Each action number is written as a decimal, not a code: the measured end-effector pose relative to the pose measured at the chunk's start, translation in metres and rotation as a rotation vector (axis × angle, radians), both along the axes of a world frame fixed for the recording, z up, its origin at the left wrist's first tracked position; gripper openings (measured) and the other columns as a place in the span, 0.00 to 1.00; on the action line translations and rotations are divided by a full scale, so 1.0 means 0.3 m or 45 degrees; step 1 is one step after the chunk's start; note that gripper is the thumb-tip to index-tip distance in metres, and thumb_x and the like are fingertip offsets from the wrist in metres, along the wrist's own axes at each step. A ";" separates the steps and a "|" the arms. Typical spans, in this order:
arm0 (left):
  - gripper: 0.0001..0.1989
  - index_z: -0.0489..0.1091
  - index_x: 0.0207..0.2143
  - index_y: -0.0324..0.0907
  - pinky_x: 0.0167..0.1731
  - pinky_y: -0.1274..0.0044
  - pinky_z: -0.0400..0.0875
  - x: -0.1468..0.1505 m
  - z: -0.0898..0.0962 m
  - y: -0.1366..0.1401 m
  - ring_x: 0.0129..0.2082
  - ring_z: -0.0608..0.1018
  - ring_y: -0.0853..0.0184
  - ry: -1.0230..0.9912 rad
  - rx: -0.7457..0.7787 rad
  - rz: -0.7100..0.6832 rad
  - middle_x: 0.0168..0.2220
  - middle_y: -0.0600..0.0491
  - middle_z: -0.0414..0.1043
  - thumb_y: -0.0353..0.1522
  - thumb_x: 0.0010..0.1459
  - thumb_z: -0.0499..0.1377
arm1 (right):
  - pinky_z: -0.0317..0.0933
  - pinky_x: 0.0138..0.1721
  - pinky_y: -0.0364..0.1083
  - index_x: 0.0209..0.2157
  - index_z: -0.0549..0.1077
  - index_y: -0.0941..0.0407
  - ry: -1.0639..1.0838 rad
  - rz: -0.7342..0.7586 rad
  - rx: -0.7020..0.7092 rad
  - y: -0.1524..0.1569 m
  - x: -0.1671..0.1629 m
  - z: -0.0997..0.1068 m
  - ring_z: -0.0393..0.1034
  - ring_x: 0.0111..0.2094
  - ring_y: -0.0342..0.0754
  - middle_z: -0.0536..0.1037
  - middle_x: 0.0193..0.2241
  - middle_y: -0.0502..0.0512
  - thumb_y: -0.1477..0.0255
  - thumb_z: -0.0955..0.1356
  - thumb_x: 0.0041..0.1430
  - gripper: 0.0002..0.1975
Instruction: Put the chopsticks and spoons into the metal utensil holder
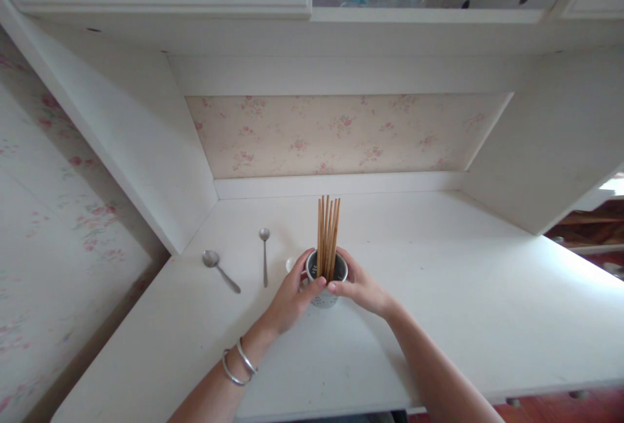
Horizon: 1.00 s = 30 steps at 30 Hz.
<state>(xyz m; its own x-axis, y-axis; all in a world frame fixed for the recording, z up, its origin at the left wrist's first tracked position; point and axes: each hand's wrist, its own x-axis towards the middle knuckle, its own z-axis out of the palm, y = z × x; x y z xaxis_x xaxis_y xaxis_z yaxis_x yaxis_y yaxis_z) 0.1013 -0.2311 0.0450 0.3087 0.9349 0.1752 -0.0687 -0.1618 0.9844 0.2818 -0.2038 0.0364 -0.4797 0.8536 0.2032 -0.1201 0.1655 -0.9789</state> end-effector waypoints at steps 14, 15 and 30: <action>0.24 0.62 0.56 0.43 0.56 0.67 0.61 0.006 0.024 0.003 0.54 0.69 0.57 0.024 0.105 -0.045 0.56 0.48 0.66 0.39 0.58 0.57 | 0.56 0.56 0.57 0.56 0.61 0.51 -0.023 0.020 -0.002 0.003 0.007 0.003 0.63 0.53 0.56 0.70 0.52 0.57 0.65 0.74 0.49 0.34; 0.24 0.62 0.56 0.43 0.56 0.68 0.61 0.005 0.025 0.003 0.54 0.69 0.57 0.027 0.107 -0.044 0.56 0.48 0.66 0.39 0.58 0.57 | 0.55 0.56 0.57 0.56 0.61 0.51 -0.026 0.021 0.000 0.002 0.007 0.004 0.63 0.54 0.56 0.70 0.52 0.57 0.65 0.74 0.49 0.34; 0.24 0.61 0.56 0.43 0.56 0.67 0.60 0.003 0.011 0.006 0.55 0.68 0.57 0.027 0.122 -0.050 0.57 0.47 0.65 0.39 0.58 0.58 | 0.56 0.56 0.56 0.56 0.60 0.52 -0.017 0.022 -0.023 0.003 0.006 -0.001 0.64 0.53 0.56 0.71 0.51 0.57 0.66 0.74 0.49 0.34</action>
<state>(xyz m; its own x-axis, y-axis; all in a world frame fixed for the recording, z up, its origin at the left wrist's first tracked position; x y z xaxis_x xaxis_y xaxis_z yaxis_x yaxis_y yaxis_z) 0.1021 -0.2294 0.0483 0.3494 0.9012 0.2563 -0.0564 -0.2529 0.9659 0.2835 -0.2028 0.0360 -0.4973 0.8485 0.1810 -0.1097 0.1455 -0.9833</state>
